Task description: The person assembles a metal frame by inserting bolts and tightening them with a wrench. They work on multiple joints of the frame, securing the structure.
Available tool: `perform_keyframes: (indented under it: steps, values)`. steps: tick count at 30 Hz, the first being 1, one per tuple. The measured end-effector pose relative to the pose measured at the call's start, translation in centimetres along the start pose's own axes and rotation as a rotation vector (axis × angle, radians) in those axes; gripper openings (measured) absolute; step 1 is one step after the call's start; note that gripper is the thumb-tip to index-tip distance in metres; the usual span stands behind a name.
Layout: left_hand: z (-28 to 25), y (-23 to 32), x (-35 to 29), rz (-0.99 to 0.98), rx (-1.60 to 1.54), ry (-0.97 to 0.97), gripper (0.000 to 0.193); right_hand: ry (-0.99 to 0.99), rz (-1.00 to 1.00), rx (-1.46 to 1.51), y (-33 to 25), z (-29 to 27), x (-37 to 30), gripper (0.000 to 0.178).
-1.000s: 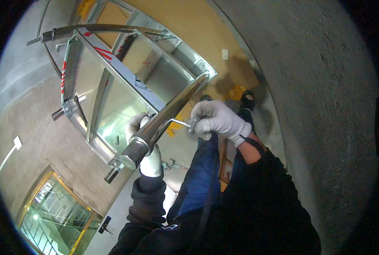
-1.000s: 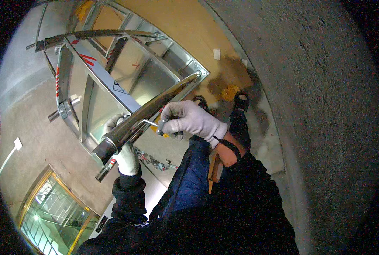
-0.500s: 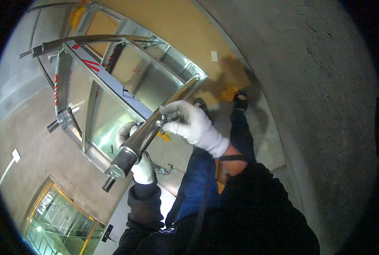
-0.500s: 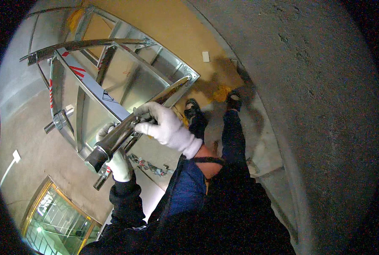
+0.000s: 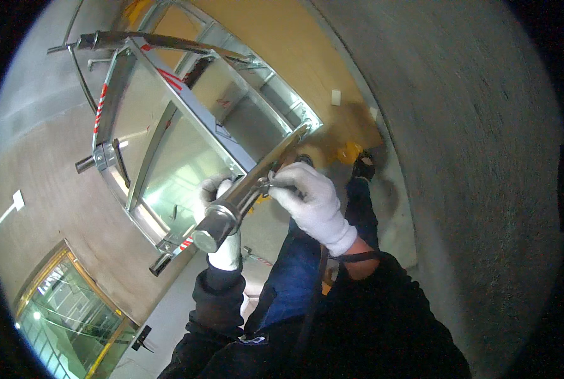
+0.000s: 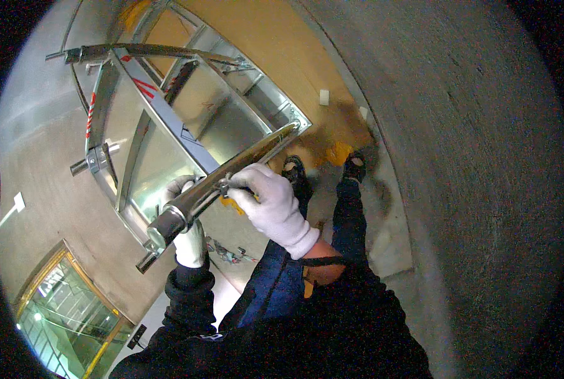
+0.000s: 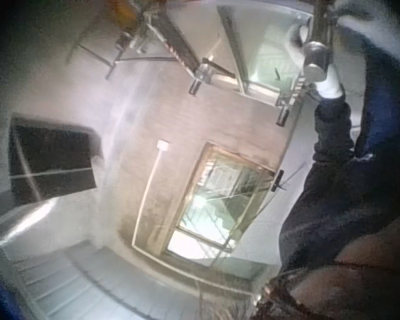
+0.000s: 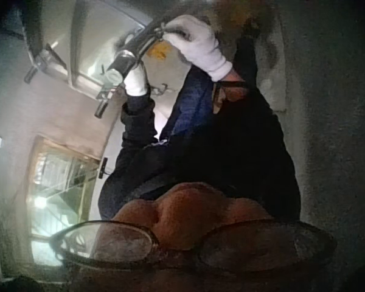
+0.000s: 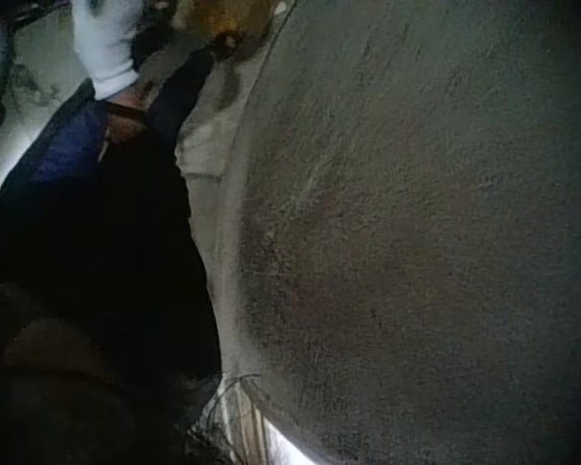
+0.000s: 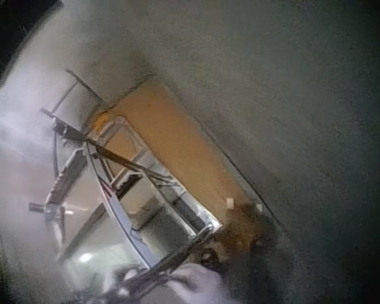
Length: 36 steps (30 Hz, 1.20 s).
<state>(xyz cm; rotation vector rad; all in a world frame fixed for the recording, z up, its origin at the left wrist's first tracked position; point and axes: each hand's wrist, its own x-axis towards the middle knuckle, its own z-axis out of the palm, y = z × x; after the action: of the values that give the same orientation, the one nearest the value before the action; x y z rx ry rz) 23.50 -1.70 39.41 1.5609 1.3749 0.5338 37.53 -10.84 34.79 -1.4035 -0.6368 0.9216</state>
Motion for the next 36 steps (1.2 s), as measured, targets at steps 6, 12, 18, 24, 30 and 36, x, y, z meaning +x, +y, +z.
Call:
perform_keyframes:
  steps: [6, 12, 18, 24, 30, 36]
  values:
    - [-0.6, 0.6, 0.1, 0.008, -0.065, -0.095, 0.017, -0.076, -0.015, -0.030, -0.2, -0.8, 0.4, 0.017]
    - [-2.1, 0.9, -0.5, -0.159, -0.074, -0.145, 0.016, -0.048, 0.268, 0.012, -0.2, -0.6, 0.1, 0.018]
    - [-3.0, 0.2, -0.1, 0.100, 0.098, -0.234, 0.014, -0.083, 0.092, -0.243, 0.2, -1.7, 0.4, 0.019]
    - [-3.8, -0.2, 0.3, 0.233, 0.169, -0.274, 0.015, -0.084, 0.024, -0.347, -0.5, -1.4, 0.1, 0.018]
    - [-3.6, -0.8, 0.6, 0.304, 0.173, -0.245, 0.015, 0.052, 0.368, -0.005, 1.9, -1.9, -1.0, 0.017]
    - [-3.5, -0.9, 0.9, 0.274, 0.147, -0.234, 0.012, 0.146, 0.494, 0.347, 2.7, -2.3, -1.3, 0.016]
